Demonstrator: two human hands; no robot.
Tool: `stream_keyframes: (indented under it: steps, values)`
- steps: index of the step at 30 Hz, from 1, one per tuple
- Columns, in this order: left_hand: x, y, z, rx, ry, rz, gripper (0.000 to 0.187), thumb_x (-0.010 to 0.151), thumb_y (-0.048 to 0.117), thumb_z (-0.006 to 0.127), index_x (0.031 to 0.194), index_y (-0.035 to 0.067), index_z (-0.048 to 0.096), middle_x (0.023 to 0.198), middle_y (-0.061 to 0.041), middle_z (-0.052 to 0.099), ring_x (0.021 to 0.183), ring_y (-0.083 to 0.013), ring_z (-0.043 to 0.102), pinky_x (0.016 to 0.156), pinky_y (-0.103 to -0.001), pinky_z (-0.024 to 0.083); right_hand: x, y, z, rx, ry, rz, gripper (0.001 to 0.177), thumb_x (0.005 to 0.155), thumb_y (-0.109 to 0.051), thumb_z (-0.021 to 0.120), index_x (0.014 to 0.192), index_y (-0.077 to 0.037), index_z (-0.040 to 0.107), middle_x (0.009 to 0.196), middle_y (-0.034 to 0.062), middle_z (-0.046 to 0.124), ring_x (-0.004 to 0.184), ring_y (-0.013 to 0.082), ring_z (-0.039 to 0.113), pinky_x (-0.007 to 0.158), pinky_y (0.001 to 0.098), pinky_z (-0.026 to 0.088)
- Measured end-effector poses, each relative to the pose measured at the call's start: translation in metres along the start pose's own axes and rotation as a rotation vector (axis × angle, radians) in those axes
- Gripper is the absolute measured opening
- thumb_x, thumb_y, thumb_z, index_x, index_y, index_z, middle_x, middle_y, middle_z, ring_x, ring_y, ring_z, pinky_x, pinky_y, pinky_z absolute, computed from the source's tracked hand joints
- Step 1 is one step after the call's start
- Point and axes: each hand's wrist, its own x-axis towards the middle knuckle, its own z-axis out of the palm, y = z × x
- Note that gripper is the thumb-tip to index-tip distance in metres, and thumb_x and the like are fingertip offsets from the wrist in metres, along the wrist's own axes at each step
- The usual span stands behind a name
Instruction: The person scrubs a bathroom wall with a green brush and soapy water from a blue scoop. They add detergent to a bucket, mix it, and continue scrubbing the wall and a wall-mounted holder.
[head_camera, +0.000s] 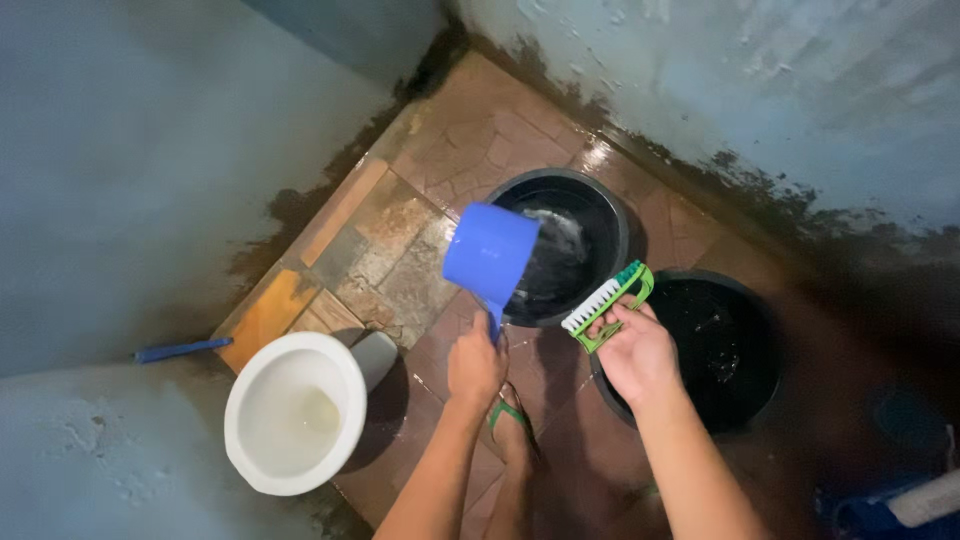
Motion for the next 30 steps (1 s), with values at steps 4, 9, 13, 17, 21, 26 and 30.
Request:
stream_keyframes:
  steps: [4,9,13,17,21,26,30]
  values:
    - [0.002,-0.002,0.002,0.126,0.054,0.107,0.03,0.088,0.018,0.063,0.116,0.011,0.056,0.097,-0.024,0.068,0.083,-0.0475,0.069,0.073,-0.059,0.054,0.004,-0.003,-0.006,0.027,-0.069,-0.002,0.012,0.093,0.001,0.053,0.099,-0.009,0.057,0.094,0.0056,0.058,0.085,0.0201,0.052,0.08,0.0361,0.045]
    - [-0.005,0.031,0.017,0.212,-0.075,0.176,0.037,0.092,0.016,0.055,0.129,0.015,0.051,0.096,-0.025,0.069,0.084,-0.0472,0.069,0.074,-0.06,0.054,-0.002,-0.037,-0.035,-0.007,0.02,-0.055,0.012,0.091,0.001,0.053,0.099,-0.008,0.057,0.093,0.0073,0.058,0.085,0.0214,0.053,0.079,0.0377,0.046]
    - [-0.025,0.081,0.045,-0.019,-0.258,0.127,0.048,0.095,0.027,0.058,0.134,0.006,0.039,0.095,-0.034,0.069,0.09,-0.0532,0.065,0.082,-0.063,0.05,-0.015,-0.087,-0.095,0.026,0.102,-0.133,0.013,0.091,0.0,0.053,0.097,-0.01,0.058,0.091,0.0063,0.059,0.084,0.0209,0.053,0.079,0.0368,0.045]
    - [-0.057,0.13,0.102,0.072,-0.452,0.181,0.046,0.101,0.036,0.049,0.139,0.012,0.038,0.101,-0.033,0.068,0.095,-0.0531,0.066,0.086,-0.062,0.051,-0.035,-0.129,-0.176,0.077,0.191,-0.195,0.011,0.093,-0.001,0.056,0.096,-0.011,0.059,0.085,0.0058,0.056,0.081,0.0213,0.052,0.079,0.0381,0.047]
    - [-0.076,0.141,0.209,0.22,-0.548,0.216,0.03,0.105,0.03,0.039,0.128,0.012,0.047,0.113,-0.026,0.069,0.102,-0.0493,0.067,0.091,-0.06,0.051,-0.044,-0.151,-0.242,0.063,0.302,-0.188,0.012,0.089,0.0,0.057,0.094,-0.011,0.059,0.089,0.0076,0.062,0.081,0.0216,0.053,0.076,0.0379,0.047]
    - [-0.049,0.111,0.348,0.217,-0.482,0.08,0.031,0.107,0.025,0.036,0.124,0.005,0.053,0.119,-0.026,0.07,0.108,-0.0422,0.07,0.094,-0.051,0.057,-0.028,-0.152,-0.318,-0.015,0.303,-0.145,0.013,0.089,0.0,0.059,0.097,-0.01,0.062,0.092,0.0066,0.062,0.083,0.0209,0.055,0.075,0.0369,0.048]
    - [-0.033,0.11,0.393,0.166,-0.592,-0.006,0.028,0.103,0.022,0.043,0.123,0.005,0.053,0.11,-0.023,0.065,0.098,-0.0375,0.064,0.084,-0.047,0.051,-0.008,-0.148,-0.359,-0.015,0.348,-0.123,0.017,0.087,0.001,0.06,0.099,-0.012,0.062,0.097,0.0058,0.062,0.085,0.0196,0.056,0.078,0.035,0.049]
